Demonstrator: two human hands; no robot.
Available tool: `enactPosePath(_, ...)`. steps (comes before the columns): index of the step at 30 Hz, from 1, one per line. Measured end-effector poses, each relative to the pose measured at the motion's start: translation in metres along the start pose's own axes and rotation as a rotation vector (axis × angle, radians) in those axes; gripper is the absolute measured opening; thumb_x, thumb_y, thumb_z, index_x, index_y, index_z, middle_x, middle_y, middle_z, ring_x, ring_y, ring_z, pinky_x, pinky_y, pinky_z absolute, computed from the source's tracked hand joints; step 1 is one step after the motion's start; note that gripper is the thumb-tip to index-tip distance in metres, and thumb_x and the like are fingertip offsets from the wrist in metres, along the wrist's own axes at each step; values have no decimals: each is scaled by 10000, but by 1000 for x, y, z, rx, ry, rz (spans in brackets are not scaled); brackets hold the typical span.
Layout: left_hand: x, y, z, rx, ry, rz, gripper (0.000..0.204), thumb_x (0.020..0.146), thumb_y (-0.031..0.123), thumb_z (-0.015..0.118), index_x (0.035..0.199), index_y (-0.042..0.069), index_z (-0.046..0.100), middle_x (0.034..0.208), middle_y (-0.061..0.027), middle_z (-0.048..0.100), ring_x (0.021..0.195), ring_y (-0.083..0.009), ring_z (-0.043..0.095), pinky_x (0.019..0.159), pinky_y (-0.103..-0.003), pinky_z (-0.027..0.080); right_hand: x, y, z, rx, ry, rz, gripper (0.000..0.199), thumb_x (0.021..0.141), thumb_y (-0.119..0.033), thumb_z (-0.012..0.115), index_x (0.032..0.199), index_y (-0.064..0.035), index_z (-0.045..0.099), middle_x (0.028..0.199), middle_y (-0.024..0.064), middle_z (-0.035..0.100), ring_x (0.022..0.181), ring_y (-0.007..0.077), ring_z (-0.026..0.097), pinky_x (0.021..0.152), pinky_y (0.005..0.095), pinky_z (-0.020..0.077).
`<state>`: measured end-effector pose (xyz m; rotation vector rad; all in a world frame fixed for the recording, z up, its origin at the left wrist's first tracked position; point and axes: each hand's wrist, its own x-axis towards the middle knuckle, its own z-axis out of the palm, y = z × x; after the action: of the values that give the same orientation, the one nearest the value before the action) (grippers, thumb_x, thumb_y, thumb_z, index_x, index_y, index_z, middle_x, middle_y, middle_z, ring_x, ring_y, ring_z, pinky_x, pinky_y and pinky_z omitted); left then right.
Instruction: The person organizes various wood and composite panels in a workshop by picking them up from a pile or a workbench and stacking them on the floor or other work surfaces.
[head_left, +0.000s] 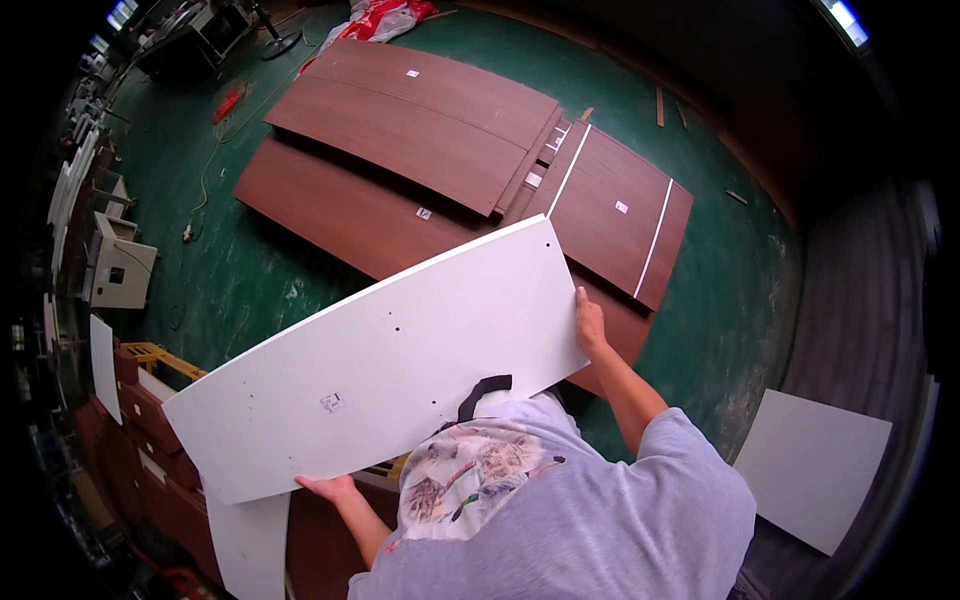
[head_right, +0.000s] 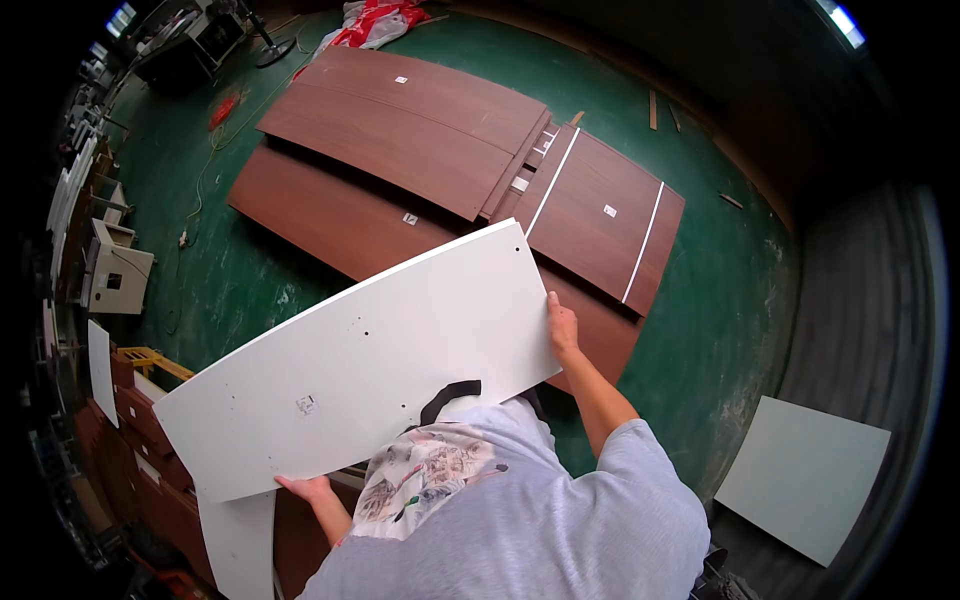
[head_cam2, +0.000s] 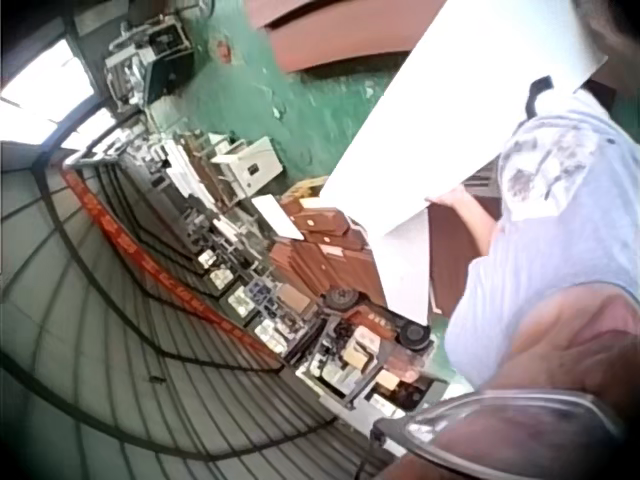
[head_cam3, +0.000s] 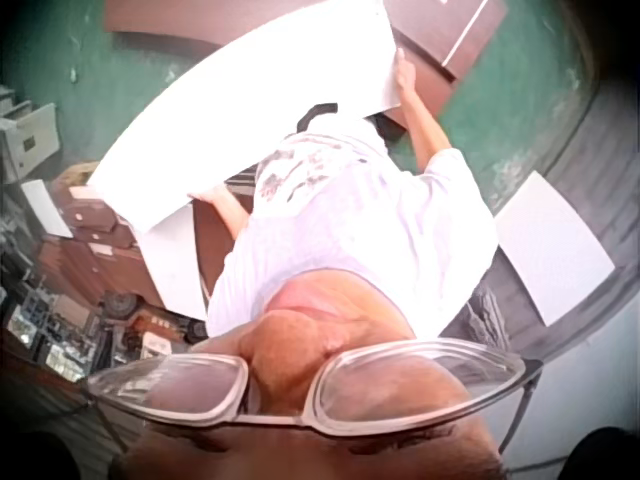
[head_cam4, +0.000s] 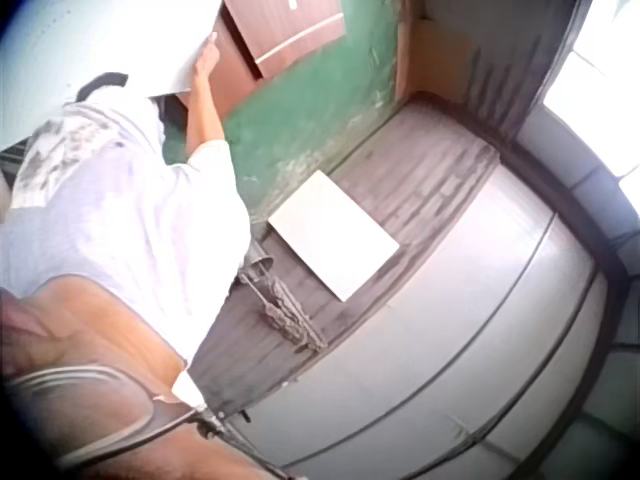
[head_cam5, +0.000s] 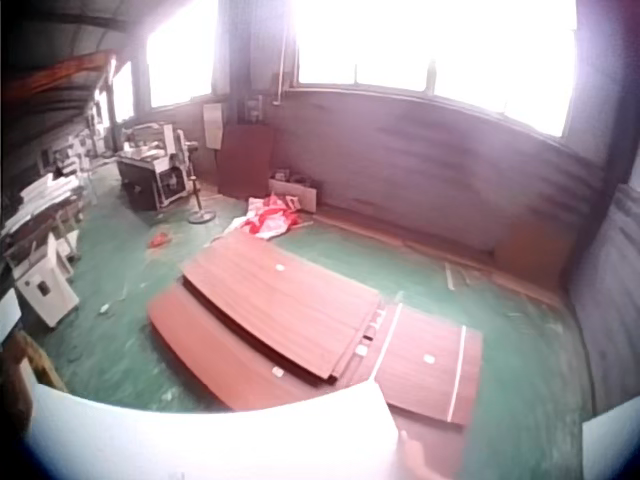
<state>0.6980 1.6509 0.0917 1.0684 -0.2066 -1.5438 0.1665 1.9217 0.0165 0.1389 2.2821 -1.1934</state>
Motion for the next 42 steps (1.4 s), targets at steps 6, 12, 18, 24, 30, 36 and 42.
enactPosePath(6,124,-76,143,177,-215,-249,672,943,550,284,1451,114,348,1494,-87,357,1353,-336,340,1109,-492,282,-12,25,-29,282,306,168,701,935,-570,451,910,96,669,768,68,645,701,153,556,658,337,443)
enactPosePath(12,280,-158,234,323,-281,-504,794,933,671,194,1475,98,291,1491,-98,357,1351,-335,346,1109,-468,290,-46,14,25,541,488,211,622,973,-498,437,1092,83,627,1006,114,677,845,194,642,778,327,504)
enactPosePath(18,465,-272,310,479,-156,-703,771,908,647,419,1393,47,409,1383,-103,492,1245,-315,484,1031,-464,407,-102,-60,162,591,748,346,642,977,-497,437,1210,87,562,1146,146,643,978,234,633,856,339,505)
enactPosePath(24,617,-378,380,667,-92,-715,747,898,611,505,1311,-11,468,1266,-130,572,1140,-297,570,948,-440,484,-24,-133,284,541,836,459,692,940,-528,502,1183,117,563,1159,153,628,981,250,616,854,354,497)
enactPosePath(30,727,-468,440,731,-125,-668,729,925,590,469,1339,-9,437,1291,-139,554,1151,-294,563,957,-442,477,111,-145,356,587,796,432,650,955,-481,509,1202,119,543,1191,159,610,1008,243,609,874,352,488)
enactPosePath(36,781,-502,454,804,-196,-602,684,933,518,517,1335,-29,423,1284,-142,544,1134,-276,563,932,-412,486,197,-135,421,608,756,321,616,961,-465,511,1181,108,558,1184,147,613,1007,229,609,881,345,487)
enactPosePath(42,761,-510,444,1034,-379,-636,700,888,529,602,1209,-85,502,1193,-146,585,1069,-234,575,902,-362,478,254,-153,460,476,581,324,603,972,-493,474,1038,90,614,970,125,669,829,185,624,759,321,502)
